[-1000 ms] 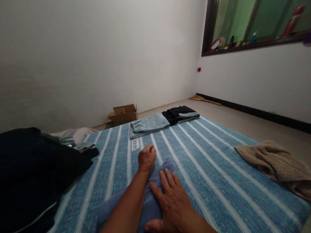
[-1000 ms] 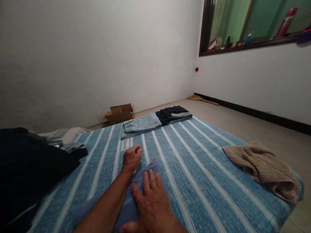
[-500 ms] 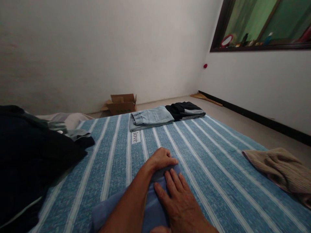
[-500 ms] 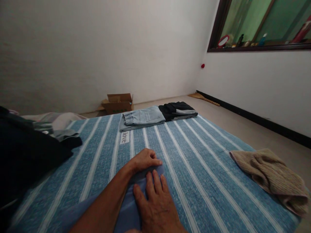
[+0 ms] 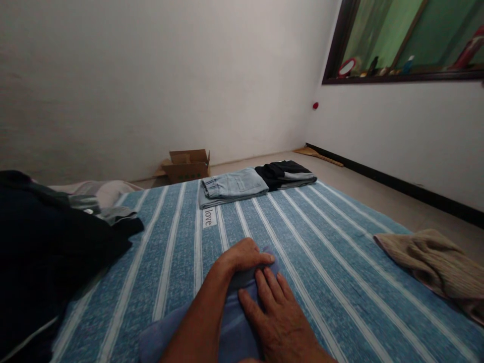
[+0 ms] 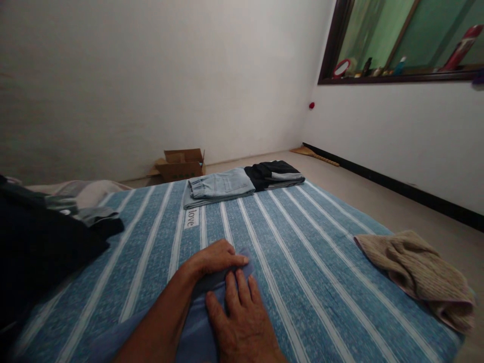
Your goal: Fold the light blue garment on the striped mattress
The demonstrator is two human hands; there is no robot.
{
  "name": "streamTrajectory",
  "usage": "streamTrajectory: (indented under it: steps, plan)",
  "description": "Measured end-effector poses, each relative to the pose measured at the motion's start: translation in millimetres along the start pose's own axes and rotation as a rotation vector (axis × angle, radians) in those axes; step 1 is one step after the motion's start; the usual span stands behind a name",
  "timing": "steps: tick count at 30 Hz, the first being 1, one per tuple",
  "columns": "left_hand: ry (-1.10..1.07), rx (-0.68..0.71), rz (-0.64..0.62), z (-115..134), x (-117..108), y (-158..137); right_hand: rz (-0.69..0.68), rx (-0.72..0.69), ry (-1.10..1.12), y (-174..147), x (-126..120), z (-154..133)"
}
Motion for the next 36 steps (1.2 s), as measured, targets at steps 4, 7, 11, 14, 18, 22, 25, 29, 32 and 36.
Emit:
streamTrajectory:
  steps: [4, 7, 11, 14, 18, 22, 25, 29, 32, 36]
  plan:
    - [-0.075, 0.055, -0.029, 0, 3, 1, 0.124, -0.029, -0.02, -2, 0, 3]
    - [-0.132, 0.085, -0.023, -1, 4, 0, 0.211, -0.056, -0.018, -5, 3, 5]
    - [-0.189, 0.131, -0.027, 1, 4, -2, 0.344, -0.047, 0.009, -11, 2, 5]
    - [-0.222, 0.161, -0.037, 2, 4, -3, 0.426, -0.087, 0.076, -16, -13, 3]
    - [-0.244, 0.174, -0.042, 1, 3, -2, 0.411, -0.075, 0.276, -5, -47, 23]
    - [-0.246, 0.168, -0.041, 0, 3, -2, 0.263, 0.039, 0.348, 32, -67, 67]
    - [-0.241, 0.165, -0.038, 0, 3, -3, 0.084, -0.027, 0.425, 63, -66, 88]
    - [-0.226, 0.15, -0.033, -1, 4, -4, -0.196, -0.158, 0.634, 82, -53, 97]
    - [-0.218, 0.125, -0.033, -4, 5, -5, -0.272, -0.178, 0.734, 84, -48, 102]
    - [-0.202, 0.079, -0.051, -6, 6, -8, -0.269, -0.173, 0.797, 86, -44, 109]
Point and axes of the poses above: each hand's wrist, its own y-axis towards the middle knuckle, its own x-axis out of the palm, z = x × y, the point moved 7 cm from there along y, towards the middle knuckle, and after that the axes turned 10 degrees about -z, right-handed, at the moved point
